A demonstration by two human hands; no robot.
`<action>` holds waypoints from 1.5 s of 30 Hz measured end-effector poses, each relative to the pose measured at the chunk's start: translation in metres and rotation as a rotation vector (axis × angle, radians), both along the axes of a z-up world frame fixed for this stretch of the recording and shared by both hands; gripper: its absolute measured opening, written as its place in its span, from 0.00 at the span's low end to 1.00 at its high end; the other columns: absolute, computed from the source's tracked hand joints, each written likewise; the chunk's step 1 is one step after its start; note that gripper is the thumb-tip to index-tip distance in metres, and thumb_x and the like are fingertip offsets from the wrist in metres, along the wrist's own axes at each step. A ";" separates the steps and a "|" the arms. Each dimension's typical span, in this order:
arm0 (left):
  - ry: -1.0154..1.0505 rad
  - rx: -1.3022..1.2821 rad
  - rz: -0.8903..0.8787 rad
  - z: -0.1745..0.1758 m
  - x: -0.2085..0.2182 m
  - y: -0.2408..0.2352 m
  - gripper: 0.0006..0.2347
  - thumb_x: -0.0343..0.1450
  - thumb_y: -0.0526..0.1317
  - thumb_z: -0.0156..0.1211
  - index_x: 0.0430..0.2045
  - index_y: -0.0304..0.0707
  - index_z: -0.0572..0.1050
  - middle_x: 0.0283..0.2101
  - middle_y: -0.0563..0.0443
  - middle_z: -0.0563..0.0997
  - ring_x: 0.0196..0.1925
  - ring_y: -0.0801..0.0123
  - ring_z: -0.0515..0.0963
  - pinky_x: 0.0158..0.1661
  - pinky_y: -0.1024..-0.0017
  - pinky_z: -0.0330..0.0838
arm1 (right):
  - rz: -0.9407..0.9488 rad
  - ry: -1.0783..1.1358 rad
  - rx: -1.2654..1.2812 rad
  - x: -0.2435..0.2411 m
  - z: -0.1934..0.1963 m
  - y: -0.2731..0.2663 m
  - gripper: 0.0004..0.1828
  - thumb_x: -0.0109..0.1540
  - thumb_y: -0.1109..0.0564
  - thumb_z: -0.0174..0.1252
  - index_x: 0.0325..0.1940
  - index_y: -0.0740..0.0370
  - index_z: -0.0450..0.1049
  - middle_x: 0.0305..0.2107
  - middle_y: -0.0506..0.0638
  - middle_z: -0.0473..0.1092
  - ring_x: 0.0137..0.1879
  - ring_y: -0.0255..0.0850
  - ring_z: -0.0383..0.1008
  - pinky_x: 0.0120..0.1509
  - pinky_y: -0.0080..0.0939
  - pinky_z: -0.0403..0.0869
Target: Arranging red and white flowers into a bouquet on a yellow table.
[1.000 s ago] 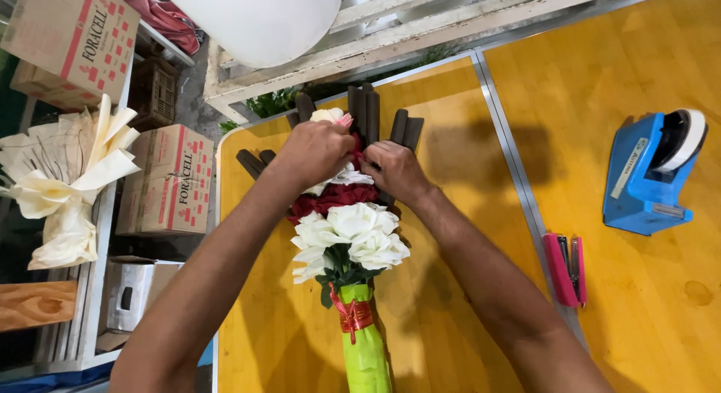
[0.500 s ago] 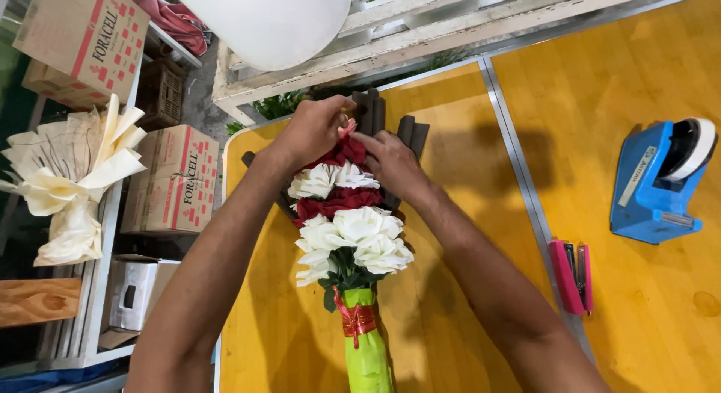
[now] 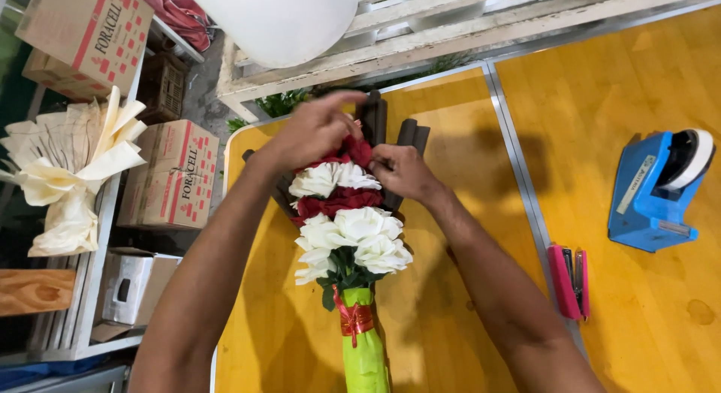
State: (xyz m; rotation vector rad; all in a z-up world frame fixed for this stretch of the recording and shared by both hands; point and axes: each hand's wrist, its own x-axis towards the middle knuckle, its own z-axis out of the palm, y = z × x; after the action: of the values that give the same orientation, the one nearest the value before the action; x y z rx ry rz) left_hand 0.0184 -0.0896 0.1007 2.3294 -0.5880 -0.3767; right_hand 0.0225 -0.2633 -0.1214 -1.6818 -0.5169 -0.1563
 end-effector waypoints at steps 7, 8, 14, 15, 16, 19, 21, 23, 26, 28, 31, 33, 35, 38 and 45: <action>-0.260 -0.350 0.390 -0.049 -0.014 0.088 0.13 0.77 0.41 0.52 0.51 0.42 0.80 0.42 0.44 0.85 0.46 0.64 0.84 0.49 0.65 0.77 | -0.182 -0.224 -0.077 -0.013 0.045 0.006 0.09 0.66 0.53 0.64 0.50 0.51 0.82 0.31 0.51 0.76 0.40 0.49 0.77 0.46 0.41 0.75; -0.204 -0.345 0.595 -0.067 -0.021 0.100 0.13 0.76 0.46 0.54 0.48 0.42 0.81 0.37 0.45 0.84 0.42 0.63 0.84 0.45 0.63 0.78 | -0.252 -0.320 -0.173 -0.018 0.057 0.013 0.14 0.65 0.49 0.66 0.53 0.53 0.79 0.36 0.52 0.73 0.43 0.51 0.76 0.50 0.45 0.74; 0.046 -0.505 0.985 -0.085 -0.117 0.088 0.16 0.74 0.51 0.57 0.47 0.43 0.82 0.40 0.44 0.85 0.43 0.58 0.84 0.42 0.60 0.81 | -0.246 -0.465 -0.371 -0.095 0.112 0.058 0.20 0.55 0.49 0.72 0.50 0.50 0.80 0.40 0.52 0.70 0.45 0.51 0.75 0.50 0.47 0.74; 0.020 -0.473 0.970 -0.085 -0.130 0.083 0.15 0.74 0.52 0.57 0.46 0.46 0.83 0.42 0.45 0.86 0.48 0.56 0.85 0.47 0.57 0.79 | -0.222 -0.568 -0.414 -0.110 0.121 0.065 0.18 0.53 0.49 0.73 0.46 0.48 0.82 0.43 0.54 0.70 0.43 0.51 0.75 0.48 0.48 0.75; 0.018 -0.495 0.978 -0.098 -0.128 0.086 0.15 0.74 0.52 0.57 0.46 0.46 0.83 0.42 0.45 0.86 0.48 0.56 0.85 0.47 0.57 0.79 | -0.209 -0.581 -0.427 -0.116 0.122 0.064 0.18 0.53 0.49 0.73 0.46 0.48 0.82 0.43 0.54 0.70 0.43 0.51 0.75 0.48 0.48 0.75; -0.001 -0.562 0.971 -0.123 -0.123 0.091 0.16 0.75 0.53 0.55 0.47 0.47 0.82 0.44 0.43 0.85 0.51 0.51 0.83 0.50 0.55 0.78 | -0.116 -0.595 -0.510 -0.124 0.116 0.057 0.12 0.62 0.44 0.65 0.48 0.46 0.82 0.44 0.56 0.70 0.46 0.55 0.75 0.51 0.49 0.74; 0.030 -0.843 0.927 -0.131 -0.120 0.084 0.17 0.77 0.47 0.48 0.49 0.37 0.80 0.45 0.34 0.85 0.50 0.46 0.84 0.45 0.55 0.81 | -0.103 -0.465 -0.514 -0.116 0.097 0.040 0.13 0.62 0.46 0.66 0.49 0.47 0.83 0.48 0.59 0.70 0.51 0.55 0.75 0.56 0.51 0.74; 0.111 -1.008 0.904 -0.120 -0.124 0.079 0.17 0.76 0.44 0.46 0.54 0.33 0.75 0.47 0.32 0.83 0.50 0.49 0.83 0.46 0.57 0.81 | -0.070 -0.341 -0.532 -0.127 0.123 0.032 0.09 0.65 0.47 0.63 0.45 0.48 0.83 0.49 0.61 0.71 0.52 0.59 0.75 0.58 0.54 0.74; 0.217 -1.211 0.800 -0.130 -0.110 0.067 0.19 0.74 0.36 0.45 0.60 0.27 0.68 0.48 0.26 0.80 0.50 0.49 0.83 0.44 0.59 0.83 | -0.098 -0.193 -0.580 -0.127 0.141 0.018 0.11 0.67 0.47 0.60 0.39 0.53 0.83 0.49 0.64 0.73 0.53 0.65 0.76 0.57 0.58 0.74; 0.241 -1.271 0.729 -0.133 -0.104 0.061 0.19 0.73 0.31 0.45 0.60 0.24 0.65 0.48 0.22 0.79 0.51 0.46 0.83 0.43 0.59 0.84 | -0.145 -0.181 -0.626 -0.123 0.151 0.019 0.14 0.68 0.45 0.60 0.38 0.56 0.82 0.48 0.65 0.73 0.52 0.66 0.76 0.55 0.59 0.75; 0.231 -1.269 0.679 -0.122 -0.105 0.053 0.17 0.73 0.30 0.41 0.58 0.25 0.66 0.46 0.22 0.80 0.52 0.41 0.83 0.44 0.48 0.83 | -0.298 -0.292 -0.650 -0.111 0.170 0.034 0.14 0.70 0.48 0.62 0.41 0.61 0.80 0.48 0.64 0.74 0.52 0.61 0.77 0.51 0.53 0.76; 0.244 -1.366 0.648 -0.121 -0.103 0.052 0.16 0.74 0.29 0.39 0.58 0.24 0.62 0.46 0.16 0.77 0.52 0.32 0.81 0.44 0.43 0.83 | -0.217 -0.375 -0.699 -0.095 0.179 0.049 0.10 0.71 0.53 0.59 0.50 0.59 0.79 0.47 0.58 0.75 0.54 0.57 0.77 0.51 0.51 0.76; 0.275 -1.370 0.647 -0.114 -0.106 0.052 0.16 0.74 0.28 0.39 0.58 0.24 0.61 0.46 0.17 0.77 0.51 0.35 0.81 0.44 0.44 0.83 | -0.142 -0.410 -0.808 -0.071 0.179 0.069 0.11 0.70 0.54 0.57 0.53 0.58 0.78 0.50 0.57 0.75 0.54 0.59 0.77 0.52 0.56 0.75; 0.316 -1.340 0.682 -0.100 -0.110 0.054 0.16 0.74 0.29 0.41 0.57 0.26 0.62 0.47 0.19 0.77 0.47 0.40 0.83 0.41 0.46 0.85 | 0.044 -0.417 -1.021 -0.043 0.182 0.099 0.18 0.65 0.57 0.54 0.60 0.57 0.75 0.54 0.57 0.74 0.59 0.61 0.74 0.58 0.63 0.73; 0.393 -1.303 0.682 -0.105 -0.095 0.081 0.19 0.73 0.33 0.41 0.60 0.28 0.58 0.44 0.15 0.77 0.40 0.30 0.84 0.36 0.45 0.85 | 0.158 -0.199 -1.387 -0.005 0.159 0.095 0.22 0.59 0.40 0.56 0.49 0.53 0.80 0.37 0.58 0.78 0.54 0.61 0.77 0.59 0.67 0.72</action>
State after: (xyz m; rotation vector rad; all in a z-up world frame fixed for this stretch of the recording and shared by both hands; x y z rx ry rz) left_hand -0.0763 -0.0089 -0.0040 1.0243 0.1876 -0.0498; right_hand 0.0172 -0.1683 0.0378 -2.9629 -1.0286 0.2228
